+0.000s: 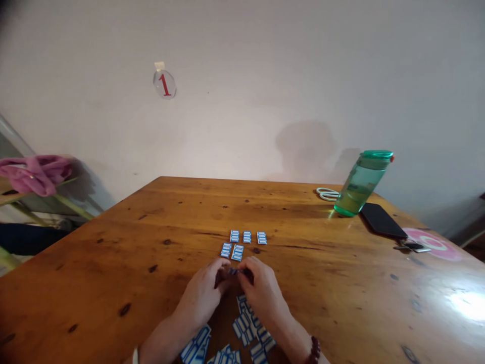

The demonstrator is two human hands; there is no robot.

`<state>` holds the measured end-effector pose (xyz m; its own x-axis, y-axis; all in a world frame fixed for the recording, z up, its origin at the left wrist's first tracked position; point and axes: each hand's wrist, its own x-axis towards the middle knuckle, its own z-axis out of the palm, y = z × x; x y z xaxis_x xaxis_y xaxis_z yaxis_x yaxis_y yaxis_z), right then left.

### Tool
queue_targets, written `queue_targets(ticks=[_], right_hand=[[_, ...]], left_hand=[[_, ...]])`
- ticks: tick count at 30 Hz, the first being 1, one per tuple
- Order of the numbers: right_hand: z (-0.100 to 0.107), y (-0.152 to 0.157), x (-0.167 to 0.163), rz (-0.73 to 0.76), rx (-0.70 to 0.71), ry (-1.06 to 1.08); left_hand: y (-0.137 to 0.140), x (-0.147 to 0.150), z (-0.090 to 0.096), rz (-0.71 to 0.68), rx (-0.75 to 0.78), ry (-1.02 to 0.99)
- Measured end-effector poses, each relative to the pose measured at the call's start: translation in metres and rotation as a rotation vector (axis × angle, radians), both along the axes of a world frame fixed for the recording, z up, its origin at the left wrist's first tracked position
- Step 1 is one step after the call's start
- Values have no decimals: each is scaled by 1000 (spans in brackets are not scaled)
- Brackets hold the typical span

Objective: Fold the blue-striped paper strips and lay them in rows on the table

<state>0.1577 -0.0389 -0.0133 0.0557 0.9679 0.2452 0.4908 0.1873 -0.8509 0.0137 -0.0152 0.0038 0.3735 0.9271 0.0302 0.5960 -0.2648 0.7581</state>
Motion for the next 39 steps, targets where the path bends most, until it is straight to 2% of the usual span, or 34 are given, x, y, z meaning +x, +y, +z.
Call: queue_targets(ticks=[4, 5, 7, 16, 23, 31, 36, 39], right_hand=[[5, -5, -6, -59, -209, 677], [6, -7, -8, -47, -242, 788], [7, -10, -12, -26, -277, 880], [15, -16, -13, -50, -271, 755], [14, -17, -12, -56, -282, 787], [11, -18, -11, -38, -269, 684], [14, -20, -13, -24, -261, 762], [16, -22, -13, 15, -277, 842]], left_hand=[[1, 8, 0, -12, -231, -489], [1, 10, 0, -20, -283, -583], [1, 13, -1, -21, -338, -690], [-1, 10, 4, 90, -235, -643], [-5, 13, 3, 21, -398, -787], [-5, 11, 3, 87, -355, -726], [-8, 12, 4, 108, -359, -741], [-10, 13, 4, 59, -442, -815]])
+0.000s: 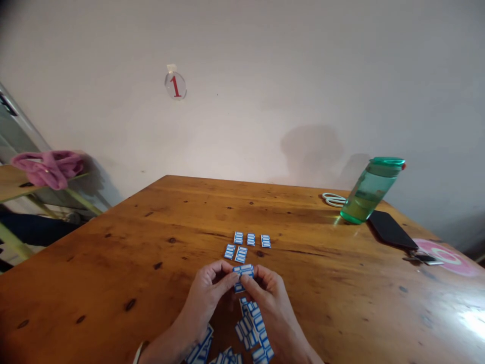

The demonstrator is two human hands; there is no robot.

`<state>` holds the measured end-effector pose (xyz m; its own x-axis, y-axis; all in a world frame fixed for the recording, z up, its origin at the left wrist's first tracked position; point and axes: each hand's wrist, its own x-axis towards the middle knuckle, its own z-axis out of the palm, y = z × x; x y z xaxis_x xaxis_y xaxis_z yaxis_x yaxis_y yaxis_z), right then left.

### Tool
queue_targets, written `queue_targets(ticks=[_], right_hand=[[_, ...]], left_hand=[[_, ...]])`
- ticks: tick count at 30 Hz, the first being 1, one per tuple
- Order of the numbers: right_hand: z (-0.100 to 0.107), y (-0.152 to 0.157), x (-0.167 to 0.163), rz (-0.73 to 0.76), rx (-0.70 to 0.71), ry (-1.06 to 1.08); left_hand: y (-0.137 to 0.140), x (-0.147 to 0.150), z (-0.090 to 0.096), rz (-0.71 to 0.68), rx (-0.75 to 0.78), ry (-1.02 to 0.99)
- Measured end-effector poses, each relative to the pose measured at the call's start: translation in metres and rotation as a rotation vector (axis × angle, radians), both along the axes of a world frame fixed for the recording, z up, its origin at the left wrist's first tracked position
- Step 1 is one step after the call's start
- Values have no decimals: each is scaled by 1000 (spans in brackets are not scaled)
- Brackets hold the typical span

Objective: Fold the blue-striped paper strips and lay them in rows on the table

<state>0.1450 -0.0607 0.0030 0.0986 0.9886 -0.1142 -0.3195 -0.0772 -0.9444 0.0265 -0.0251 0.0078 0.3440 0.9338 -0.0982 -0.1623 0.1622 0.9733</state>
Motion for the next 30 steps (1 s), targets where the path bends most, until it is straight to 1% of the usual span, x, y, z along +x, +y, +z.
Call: queue_targets(ticks=[4, 8, 14, 24, 30], right_hand=[[2, -1, 0, 133, 21, 225], [2, -1, 0, 179, 49, 347], [3, -3, 1, 193, 29, 391], [4, -5, 4, 217, 8, 415], [5, -5, 4, 235, -18, 436]], left_hand=[[-2, 1, 3, -110, -118, -172], [-4, 0, 8, -156, -172, -273], [-6, 0, 10, -165, -196, -314], [-5, 1, 8, -187, -166, -326], [-6, 0, 9, -228, -132, -349]])
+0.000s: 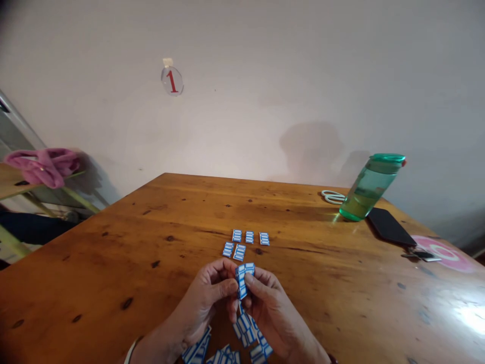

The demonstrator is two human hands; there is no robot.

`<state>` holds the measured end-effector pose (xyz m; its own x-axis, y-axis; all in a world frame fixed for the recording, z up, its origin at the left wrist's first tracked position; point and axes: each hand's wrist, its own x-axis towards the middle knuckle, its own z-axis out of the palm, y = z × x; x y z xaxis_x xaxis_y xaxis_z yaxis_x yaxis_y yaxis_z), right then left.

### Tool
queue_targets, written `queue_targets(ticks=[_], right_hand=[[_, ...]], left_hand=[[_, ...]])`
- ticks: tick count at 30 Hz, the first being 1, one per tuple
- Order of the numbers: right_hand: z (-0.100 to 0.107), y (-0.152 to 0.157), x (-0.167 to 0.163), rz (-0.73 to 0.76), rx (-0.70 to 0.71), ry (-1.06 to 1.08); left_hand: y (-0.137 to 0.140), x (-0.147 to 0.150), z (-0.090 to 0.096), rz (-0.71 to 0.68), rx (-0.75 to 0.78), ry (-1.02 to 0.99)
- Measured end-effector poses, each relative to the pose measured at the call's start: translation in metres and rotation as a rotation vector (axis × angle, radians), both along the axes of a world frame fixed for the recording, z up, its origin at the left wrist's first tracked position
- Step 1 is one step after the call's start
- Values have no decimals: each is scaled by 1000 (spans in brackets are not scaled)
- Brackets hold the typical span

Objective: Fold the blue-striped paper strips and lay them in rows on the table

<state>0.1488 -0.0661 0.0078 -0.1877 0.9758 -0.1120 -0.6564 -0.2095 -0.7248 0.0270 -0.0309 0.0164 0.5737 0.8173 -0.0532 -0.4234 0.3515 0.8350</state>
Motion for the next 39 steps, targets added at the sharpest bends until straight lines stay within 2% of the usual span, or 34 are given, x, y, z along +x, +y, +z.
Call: queue_targets(ticks=[13, 17, 22, 26, 31, 39], right_hand=[[0, -1, -3, -69, 27, -38], [-5, 0, -3, -173, 5, -216], [-10, 0, -3, -355, -42, -436], [-10, 3, -2, -324, -41, -397], [-8, 5, 2, -393, -47, -277], [11, 3, -1, -392, -93, -294]], left_hand=[[-2, -1, 3, 28, 2, 53], [-1, 0, 1, 163, 14, 158], [2, -1, -2, 208, -15, 190], [2, -2, -2, 221, -23, 213], [4, -2, -1, 265, -21, 237], [4, -2, -1, 288, -45, 274]])
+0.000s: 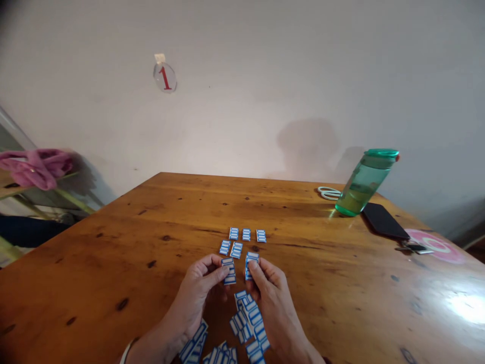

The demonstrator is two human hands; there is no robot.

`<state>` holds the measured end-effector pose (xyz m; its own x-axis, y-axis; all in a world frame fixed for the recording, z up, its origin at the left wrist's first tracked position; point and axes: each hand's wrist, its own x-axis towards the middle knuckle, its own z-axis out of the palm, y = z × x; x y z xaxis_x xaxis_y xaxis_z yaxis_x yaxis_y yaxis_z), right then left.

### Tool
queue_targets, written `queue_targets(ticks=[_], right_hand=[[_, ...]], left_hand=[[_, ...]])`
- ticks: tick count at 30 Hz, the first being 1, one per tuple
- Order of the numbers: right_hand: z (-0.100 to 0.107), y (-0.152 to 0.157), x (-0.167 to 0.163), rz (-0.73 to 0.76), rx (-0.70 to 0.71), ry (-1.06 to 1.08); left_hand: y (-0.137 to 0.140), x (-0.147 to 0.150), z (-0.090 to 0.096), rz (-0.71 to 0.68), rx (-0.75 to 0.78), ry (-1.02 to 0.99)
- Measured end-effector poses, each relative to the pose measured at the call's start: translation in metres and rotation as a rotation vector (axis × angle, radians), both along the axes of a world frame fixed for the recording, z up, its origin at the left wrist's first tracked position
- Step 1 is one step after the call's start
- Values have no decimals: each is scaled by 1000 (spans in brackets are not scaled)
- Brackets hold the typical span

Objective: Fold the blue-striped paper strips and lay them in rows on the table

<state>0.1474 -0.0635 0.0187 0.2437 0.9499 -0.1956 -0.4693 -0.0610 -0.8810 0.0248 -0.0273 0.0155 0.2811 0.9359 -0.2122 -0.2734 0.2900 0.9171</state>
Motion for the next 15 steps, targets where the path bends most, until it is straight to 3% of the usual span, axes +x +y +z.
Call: queue_targets(ticks=[10, 15], right_hand=[[-17, -1, 4, 125, 66, 7], [-18, 0, 2, 54, 27, -134]], left_hand=[[4, -1, -4, 13, 67, 69], [2, 1, -4, -10, 103, 148]])
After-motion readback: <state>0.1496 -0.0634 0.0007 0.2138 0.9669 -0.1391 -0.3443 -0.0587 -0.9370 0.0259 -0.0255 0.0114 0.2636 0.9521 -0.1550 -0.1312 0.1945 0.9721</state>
